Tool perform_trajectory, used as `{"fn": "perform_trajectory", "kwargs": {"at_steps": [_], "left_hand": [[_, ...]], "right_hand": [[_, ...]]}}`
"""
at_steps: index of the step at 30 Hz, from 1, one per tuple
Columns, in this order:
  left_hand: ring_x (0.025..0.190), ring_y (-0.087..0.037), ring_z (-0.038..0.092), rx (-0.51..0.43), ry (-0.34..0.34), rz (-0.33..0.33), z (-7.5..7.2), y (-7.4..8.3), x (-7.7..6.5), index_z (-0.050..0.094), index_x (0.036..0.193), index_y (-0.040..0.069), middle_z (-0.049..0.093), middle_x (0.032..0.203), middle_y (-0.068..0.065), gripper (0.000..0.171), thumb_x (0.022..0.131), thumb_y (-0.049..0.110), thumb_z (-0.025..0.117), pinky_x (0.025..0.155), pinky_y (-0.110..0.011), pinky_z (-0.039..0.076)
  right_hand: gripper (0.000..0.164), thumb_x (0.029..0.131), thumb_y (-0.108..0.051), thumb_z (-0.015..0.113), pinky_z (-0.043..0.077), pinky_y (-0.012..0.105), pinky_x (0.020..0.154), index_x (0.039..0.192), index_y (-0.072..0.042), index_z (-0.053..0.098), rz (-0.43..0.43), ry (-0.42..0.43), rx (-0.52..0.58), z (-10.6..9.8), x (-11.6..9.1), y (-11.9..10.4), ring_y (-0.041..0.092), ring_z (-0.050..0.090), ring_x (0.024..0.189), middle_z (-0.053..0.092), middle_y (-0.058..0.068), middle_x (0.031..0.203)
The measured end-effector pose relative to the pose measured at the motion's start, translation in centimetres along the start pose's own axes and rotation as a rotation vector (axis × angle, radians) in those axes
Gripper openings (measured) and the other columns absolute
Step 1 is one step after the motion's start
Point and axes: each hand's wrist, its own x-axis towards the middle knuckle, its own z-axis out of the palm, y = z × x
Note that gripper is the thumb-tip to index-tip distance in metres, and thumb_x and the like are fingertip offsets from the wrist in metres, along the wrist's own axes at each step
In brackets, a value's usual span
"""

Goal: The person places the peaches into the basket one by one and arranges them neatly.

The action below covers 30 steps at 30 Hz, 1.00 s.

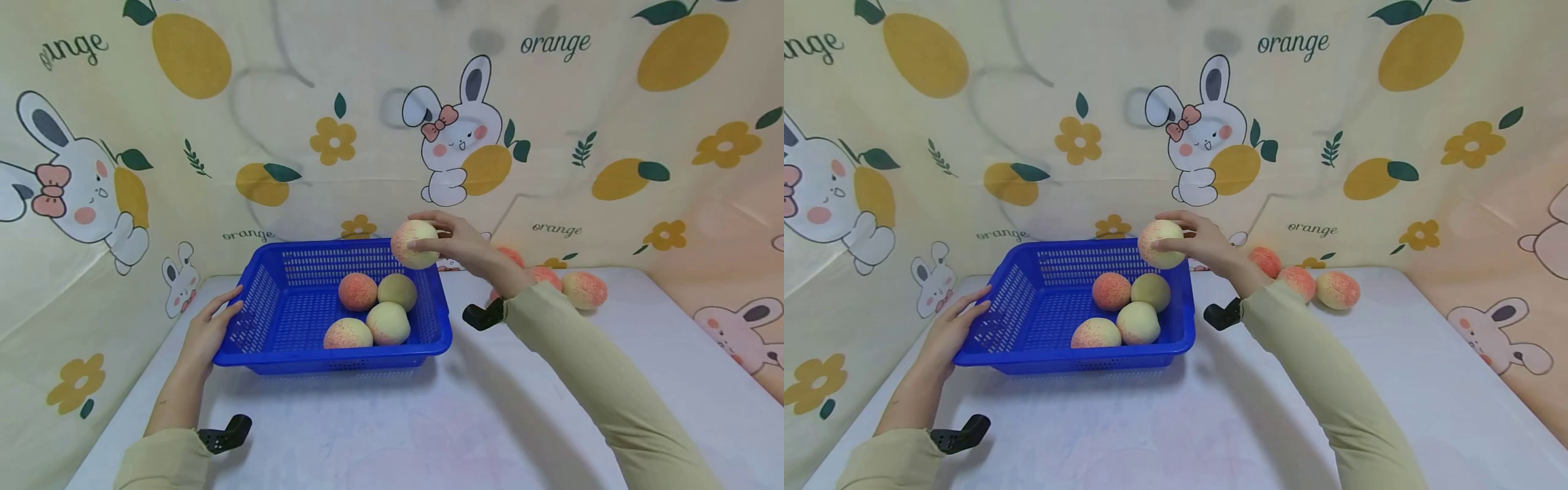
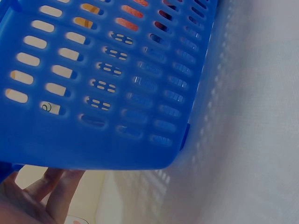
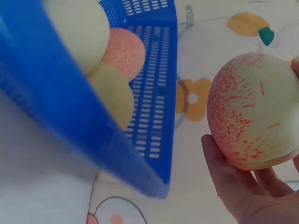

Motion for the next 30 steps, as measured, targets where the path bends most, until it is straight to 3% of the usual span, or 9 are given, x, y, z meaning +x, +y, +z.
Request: {"fn": "perform_trajectory", "kwargs": {"at_steps": [6, 22, 30], "left_hand": [[0.141, -0.045, 0.025, 0.0, 0.001, -0.005, -0.1, 0.0, 0.1, 0.034, 0.149, 0.025, 0.015, 0.161, -0.012, 0.057, 0.098, 0.046, 0.045, 0.111, -0.06, 0.023], [0.141, -0.045, 0.026, -0.017, 0.001, -0.005, 0.1, -0.2, 0.1, 0.035, 0.149, 0.023, 0.016, 0.16, -0.012, 0.056, 0.098, 0.044, 0.046, 0.112, -0.06, 0.022], [0.142, -0.045, 0.024, -0.022, 0.006, 0.0, 0.0, -0.2, 0.0, 0.036, 0.148, 0.024, 0.016, 0.16, -0.011, 0.056, 0.098, 0.045, 0.046, 0.112, -0.061, 0.021]], "right_hand": [[0.056, 0.086, -0.023, 0.07, 0.049, 0.046, 0.095, 0.138, -0.016, 0.05, -0.017, -0.035, 0.04, 1.3, 0.9, -0.8, 0.028, 0.048, 0.123, 0.052, 0.009, 0.135], [0.051, 0.085, -0.022, 0.072, 0.051, 0.04, 0.088, 0.133, -0.015, 0.056, -0.035, -0.086, 0.084, 5.8, 2.8, -1.4, 0.027, 0.05, 0.118, 0.053, 0.006, 0.133], [0.053, 0.084, -0.019, 0.072, 0.05, 0.034, 0.084, 0.134, -0.015, 0.055, -0.041, -0.127, 0.118, 8.0, 3.6, -1.3, 0.025, 0.047, 0.12, 0.043, 0.004, 0.143]]}}
